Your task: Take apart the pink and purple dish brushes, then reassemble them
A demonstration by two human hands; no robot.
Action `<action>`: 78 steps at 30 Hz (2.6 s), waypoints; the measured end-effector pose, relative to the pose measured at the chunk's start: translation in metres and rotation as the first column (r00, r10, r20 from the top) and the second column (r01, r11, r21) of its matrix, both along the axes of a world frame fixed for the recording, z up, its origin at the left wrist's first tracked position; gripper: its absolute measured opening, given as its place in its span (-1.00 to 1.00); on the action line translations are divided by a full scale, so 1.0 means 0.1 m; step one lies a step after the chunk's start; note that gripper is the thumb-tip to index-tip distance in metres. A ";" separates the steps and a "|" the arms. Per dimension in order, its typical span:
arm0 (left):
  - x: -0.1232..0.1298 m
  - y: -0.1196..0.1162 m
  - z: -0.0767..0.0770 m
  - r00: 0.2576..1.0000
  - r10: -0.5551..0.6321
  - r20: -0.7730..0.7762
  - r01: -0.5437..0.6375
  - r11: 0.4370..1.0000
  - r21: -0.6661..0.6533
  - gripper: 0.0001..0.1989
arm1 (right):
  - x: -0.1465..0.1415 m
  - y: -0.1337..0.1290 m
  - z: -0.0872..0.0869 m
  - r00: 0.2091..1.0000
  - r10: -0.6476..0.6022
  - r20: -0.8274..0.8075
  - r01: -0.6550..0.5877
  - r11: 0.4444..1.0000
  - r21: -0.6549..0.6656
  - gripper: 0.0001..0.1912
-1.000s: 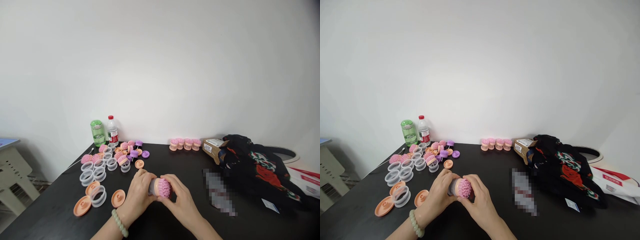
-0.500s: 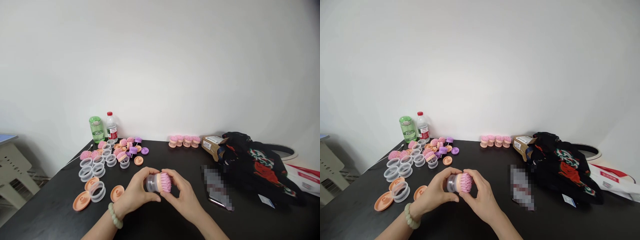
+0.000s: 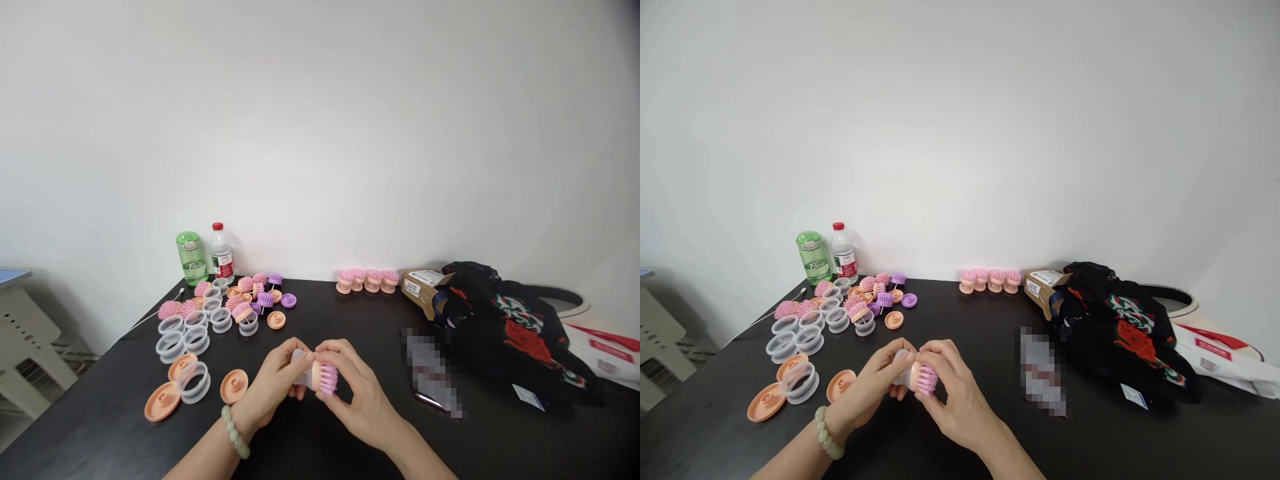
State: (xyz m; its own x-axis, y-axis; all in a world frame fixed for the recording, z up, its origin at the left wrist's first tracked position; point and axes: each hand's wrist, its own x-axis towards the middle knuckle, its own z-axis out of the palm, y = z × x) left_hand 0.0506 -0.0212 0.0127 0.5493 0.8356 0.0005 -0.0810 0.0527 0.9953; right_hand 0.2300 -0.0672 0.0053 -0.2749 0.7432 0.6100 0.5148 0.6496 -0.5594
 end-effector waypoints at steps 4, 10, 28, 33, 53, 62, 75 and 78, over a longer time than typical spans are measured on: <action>0.01 -0.03 0.00 0.994 -0.002 0.111 -0.003 0.999 0.045 -0.68 | -0.01 0.02 0.00 0.993 -0.093 -0.068 0.087 0.993 -0.079 -0.69; 0.01 -0.04 0.03 0.967 -0.072 0.245 0.033 0.987 0.160 -0.56 | -0.03 0.05 0.02 0.901 -0.122 -0.416 -0.098 0.878 -0.469 -0.79; -0.07 0.06 0.02 0.964 -0.031 0.266 -0.002 0.993 0.122 -0.31 | -0.04 0.09 -0.02 0.796 -0.135 -0.590 -0.188 0.872 -0.452 -0.67; -0.07 0.05 0.00 0.991 0.014 0.133 -0.029 0.994 0.107 -0.71 | -0.04 0.08 -0.02 0.809 -0.148 -0.570 -0.139 0.893 -0.429 -0.69; -0.06 0.11 -0.01 0.980 0.197 -0.027 -0.168 0.894 0.415 -0.64 | 0.01 0.11 -0.06 0.866 -0.175 -0.468 -0.014 0.927 -0.374 -0.58; -0.09 0.08 -0.05 0.937 0.223 -0.269 0.018 0.739 0.674 -0.54 | -0.02 0.14 -0.28 0.917 -0.231 -0.325 0.101 0.923 -0.370 -0.46; -0.52 0.37 0.31 0.737 0.498 0.456 -0.584 0.810 0.059 -0.52 | -1.05 0.19 -0.46 0.995 0.089 0.040 -0.074 0.955 -0.288 -0.32; -0.47 0.38 0.28 0.762 0.449 0.466 -0.499 0.867 -0.020 -0.52 | -1.29 0.33 -0.43 0.991 0.072 0.109 -0.043 0.968 -0.248 -0.38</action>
State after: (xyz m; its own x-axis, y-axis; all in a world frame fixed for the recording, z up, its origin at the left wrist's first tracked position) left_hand 0.0034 0.0164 0.0408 0.0018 0.9707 0.2404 -0.4991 -0.2074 0.8414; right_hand 0.1009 -0.0347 -0.0378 -0.3795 0.8465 0.3733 0.5514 0.5310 -0.6434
